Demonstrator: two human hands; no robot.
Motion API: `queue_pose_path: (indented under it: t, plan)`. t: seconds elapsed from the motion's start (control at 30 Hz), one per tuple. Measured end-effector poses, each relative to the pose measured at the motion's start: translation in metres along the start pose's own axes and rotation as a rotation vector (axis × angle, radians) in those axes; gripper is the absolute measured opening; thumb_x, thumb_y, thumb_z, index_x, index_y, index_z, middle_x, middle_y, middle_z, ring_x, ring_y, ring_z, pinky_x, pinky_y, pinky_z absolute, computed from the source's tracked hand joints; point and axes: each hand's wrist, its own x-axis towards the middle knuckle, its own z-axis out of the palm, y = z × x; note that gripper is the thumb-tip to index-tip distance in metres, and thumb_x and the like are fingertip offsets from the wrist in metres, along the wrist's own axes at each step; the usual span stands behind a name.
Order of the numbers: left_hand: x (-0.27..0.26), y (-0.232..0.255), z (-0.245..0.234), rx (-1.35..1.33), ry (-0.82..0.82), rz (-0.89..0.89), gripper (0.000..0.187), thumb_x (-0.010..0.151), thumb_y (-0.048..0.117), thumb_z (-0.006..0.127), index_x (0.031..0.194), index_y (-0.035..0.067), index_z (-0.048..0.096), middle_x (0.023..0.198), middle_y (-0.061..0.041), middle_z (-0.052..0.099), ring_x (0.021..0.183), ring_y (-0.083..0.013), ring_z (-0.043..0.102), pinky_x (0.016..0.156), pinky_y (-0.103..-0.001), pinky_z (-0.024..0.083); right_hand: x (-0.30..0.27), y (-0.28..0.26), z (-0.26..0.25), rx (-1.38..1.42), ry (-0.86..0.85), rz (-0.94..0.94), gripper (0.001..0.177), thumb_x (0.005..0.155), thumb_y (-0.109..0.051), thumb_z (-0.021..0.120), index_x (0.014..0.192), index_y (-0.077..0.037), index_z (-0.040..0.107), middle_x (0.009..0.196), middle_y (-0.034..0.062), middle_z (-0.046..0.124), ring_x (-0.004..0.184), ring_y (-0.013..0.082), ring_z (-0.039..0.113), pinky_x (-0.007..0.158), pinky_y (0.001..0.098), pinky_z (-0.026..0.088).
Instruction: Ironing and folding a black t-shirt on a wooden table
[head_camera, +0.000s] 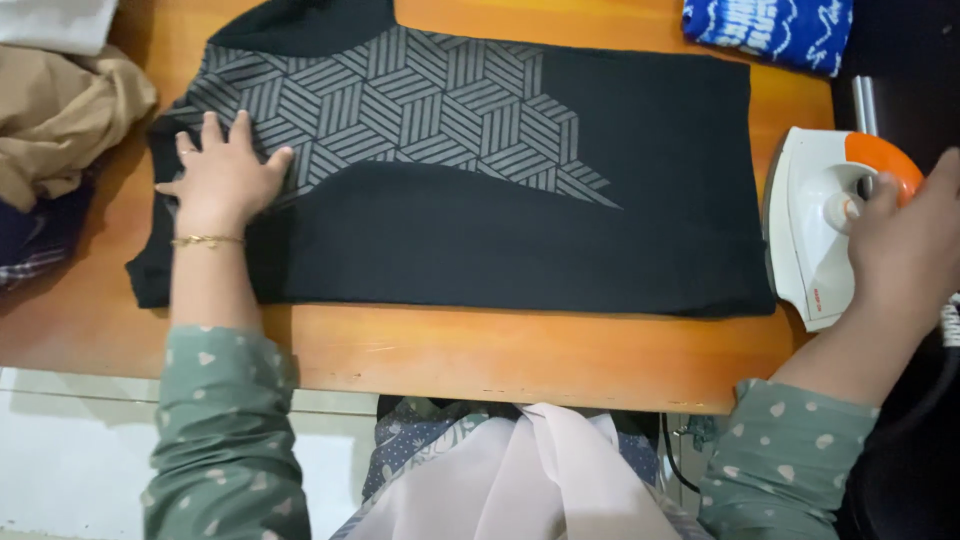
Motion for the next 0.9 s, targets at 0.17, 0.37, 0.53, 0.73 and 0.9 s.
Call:
queue_pose_path:
  t: [0.17, 0.37, 0.53, 0.73, 0.9]
  plan:
    - [0.04, -0.008, -0.007, 0.274, 0.12, 0.129, 0.068, 0.105, 0.062, 0.044, 0.144, 0.008, 0.053, 0.145, -0.025, 0.052, 0.129, -0.0499, 0.052, 0.099, -0.073, 0.038, 0.02, -0.027, -0.003, 0.094, 0.009, -0.187, 0.041, 0.121, -0.012, 0.058, 0.155, 0.007, 0.047, 0.154, 0.0266, 0.045, 0.133, 0.0486, 0.044, 0.097, 0.0637, 0.038]
    - [0.149, -0.025, -0.015, 0.254, 0.503, 0.39, 0.051, 0.115, 0.049, 0.062, 0.13, 0.002, 0.073, 0.115, -0.029, 0.075, 0.103, -0.0478, 0.069, 0.073, -0.06, 0.058, 0.098, -0.058, 0.061, -0.136, 0.16, -0.678, 0.021, 0.12, -0.012, 0.076, 0.136, 0.0, 0.081, 0.122, 0.0208, 0.076, 0.103, 0.0375, 0.069, 0.078, 0.0467, 0.053]
    - [0.244, -0.043, 0.001, -0.254, 0.645, 0.475, 0.029, 0.101, 0.031, 0.078, 0.12, 0.01, 0.08, 0.115, -0.022, 0.076, 0.1, -0.0455, 0.069, 0.081, -0.053, 0.052, 0.142, -0.087, 0.13, 0.022, -0.188, -0.64, 0.029, 0.109, -0.012, 0.062, 0.131, 0.0, 0.076, 0.126, 0.028, 0.07, 0.109, 0.0492, 0.063, 0.082, 0.059, 0.05]
    - [0.253, -0.035, 0.011, -0.3, 0.486, 0.28, 0.053, 0.091, 0.02, 0.082, 0.14, 0.009, 0.066, 0.132, -0.024, 0.064, 0.118, -0.0409, 0.061, 0.098, -0.054, 0.047, 0.146, -0.098, 0.17, 0.016, -0.337, -0.567, 0.062, 0.089, 0.006, 0.045, 0.149, -0.003, 0.059, 0.149, 0.0283, 0.051, 0.123, 0.0542, 0.052, 0.099, 0.0598, 0.041]
    - [0.29, -0.043, 0.015, -0.209, 0.505, 0.399, 0.028, 0.09, 0.023, 0.089, 0.115, 0.011, 0.083, 0.107, -0.014, 0.078, 0.097, -0.0343, 0.07, 0.082, -0.05, 0.056, 0.178, -0.06, 0.216, -0.005, -0.155, -0.662, 0.044, 0.087, -0.002, 0.061, 0.129, -0.004, 0.076, 0.116, 0.0283, 0.059, 0.103, 0.0508, 0.06, 0.087, 0.0589, 0.05]
